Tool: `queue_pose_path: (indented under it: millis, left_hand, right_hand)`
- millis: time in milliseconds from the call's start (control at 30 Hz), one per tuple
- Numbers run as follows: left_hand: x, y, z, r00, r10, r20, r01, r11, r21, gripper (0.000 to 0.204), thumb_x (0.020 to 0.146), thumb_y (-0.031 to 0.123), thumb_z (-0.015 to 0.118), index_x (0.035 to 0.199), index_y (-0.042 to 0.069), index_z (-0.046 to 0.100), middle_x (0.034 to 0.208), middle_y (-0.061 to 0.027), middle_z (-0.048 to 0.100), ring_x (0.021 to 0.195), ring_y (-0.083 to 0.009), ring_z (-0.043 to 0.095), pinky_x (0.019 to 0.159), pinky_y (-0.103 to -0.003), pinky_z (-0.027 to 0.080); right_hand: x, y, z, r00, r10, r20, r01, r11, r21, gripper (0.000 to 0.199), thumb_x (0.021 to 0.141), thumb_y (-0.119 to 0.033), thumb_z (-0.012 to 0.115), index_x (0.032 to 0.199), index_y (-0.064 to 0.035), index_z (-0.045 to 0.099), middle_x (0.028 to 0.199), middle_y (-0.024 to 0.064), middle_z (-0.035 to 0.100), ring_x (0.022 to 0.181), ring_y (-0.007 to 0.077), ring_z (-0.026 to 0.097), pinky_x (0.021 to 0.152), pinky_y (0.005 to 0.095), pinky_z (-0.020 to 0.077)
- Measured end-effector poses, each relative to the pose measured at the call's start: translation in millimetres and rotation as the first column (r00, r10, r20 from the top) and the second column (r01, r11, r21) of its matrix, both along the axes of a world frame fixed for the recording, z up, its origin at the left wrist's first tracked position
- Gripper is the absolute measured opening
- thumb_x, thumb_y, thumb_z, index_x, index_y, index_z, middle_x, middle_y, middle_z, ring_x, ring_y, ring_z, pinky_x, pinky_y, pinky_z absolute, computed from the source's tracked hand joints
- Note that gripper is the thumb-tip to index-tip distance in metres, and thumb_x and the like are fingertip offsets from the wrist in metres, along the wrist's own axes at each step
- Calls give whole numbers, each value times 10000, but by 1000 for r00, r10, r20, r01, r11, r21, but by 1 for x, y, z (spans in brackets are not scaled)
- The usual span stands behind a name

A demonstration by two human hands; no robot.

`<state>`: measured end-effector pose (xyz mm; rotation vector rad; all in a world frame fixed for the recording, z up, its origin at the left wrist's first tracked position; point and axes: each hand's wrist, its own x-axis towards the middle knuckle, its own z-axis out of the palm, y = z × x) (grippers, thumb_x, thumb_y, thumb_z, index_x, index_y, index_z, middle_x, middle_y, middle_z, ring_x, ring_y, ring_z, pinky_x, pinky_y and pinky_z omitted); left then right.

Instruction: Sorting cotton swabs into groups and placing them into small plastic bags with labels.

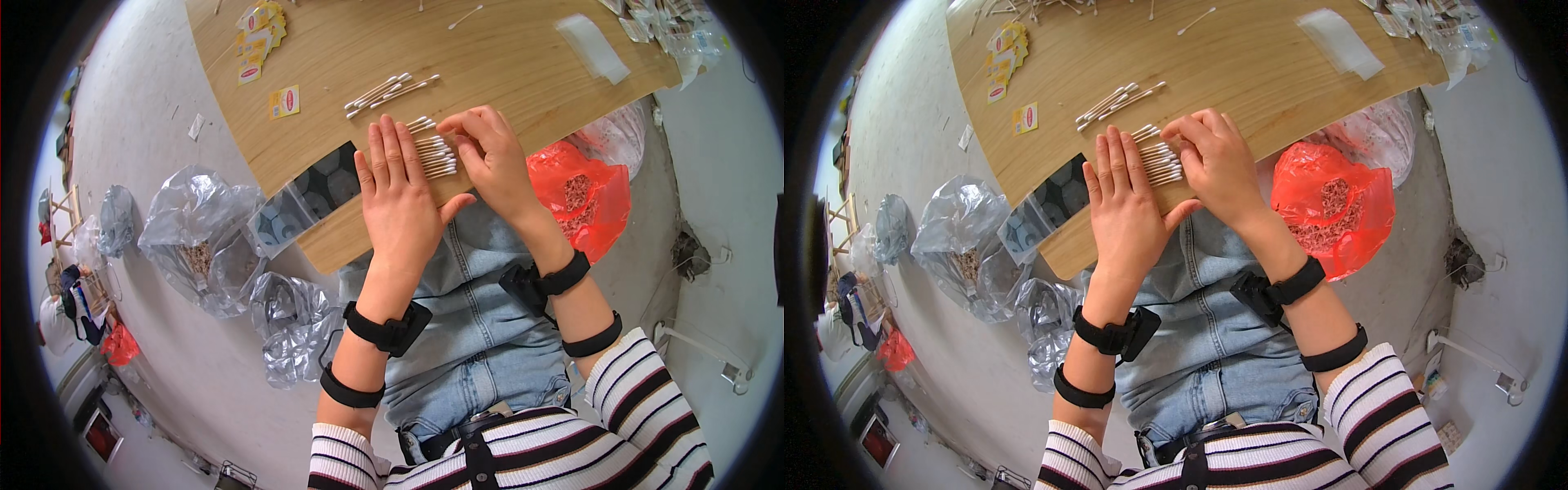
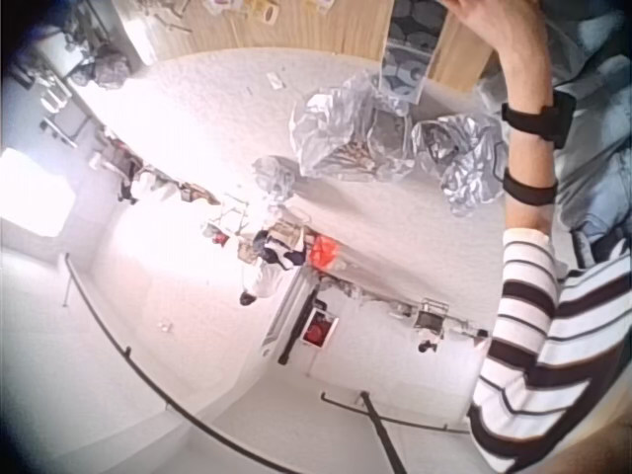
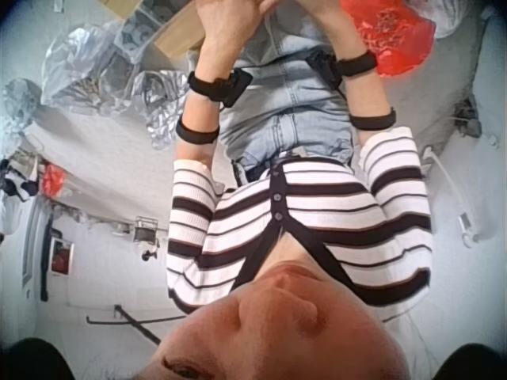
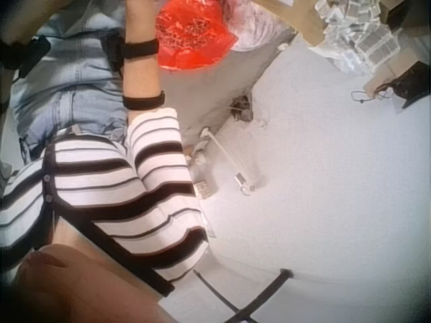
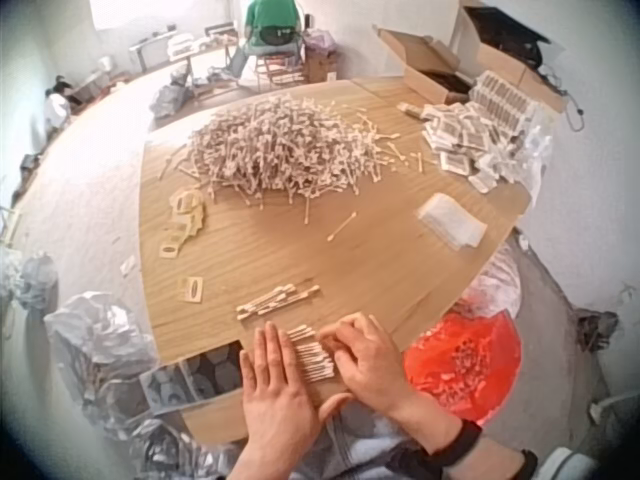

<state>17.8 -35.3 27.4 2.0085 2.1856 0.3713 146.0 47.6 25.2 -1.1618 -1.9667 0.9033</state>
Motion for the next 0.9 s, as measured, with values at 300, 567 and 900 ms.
queue_pose_path:
  millis: [300,567,900]
  left_hand:
    - [-1,-1,1,1000,6,23,-6,1000,10,1183,751,724,600,1490,-105,193,1569,-280,194,1486,-385,145,1186,-520,131]
    - [2,1,-1,1000,3,9,-3,1000,1,1160,760,702,615,1479,-117,217,1576,-284,171,1489,-387,133,1188,-516,134]
    - [-2,-10,13,711,120,693,-310,938,156,918,941,578,495,1497,-88,197,1592,-244,160,1500,-345,106,1203,-446,93]
  right_hand:
    - [-6,3,8,996,1,89,-7,998,61,147,843,-40,587,947,-109,663,910,58,599,888,266,577,779,378,483]
    - [-32,27,7,976,32,214,-68,984,163,102,815,-130,711,900,-84,679,945,49,604,888,255,611,741,358,491]
    - [-25,32,7,988,-133,-78,147,965,219,141,871,-156,685,976,-63,663,999,93,611,954,233,609,857,337,481]
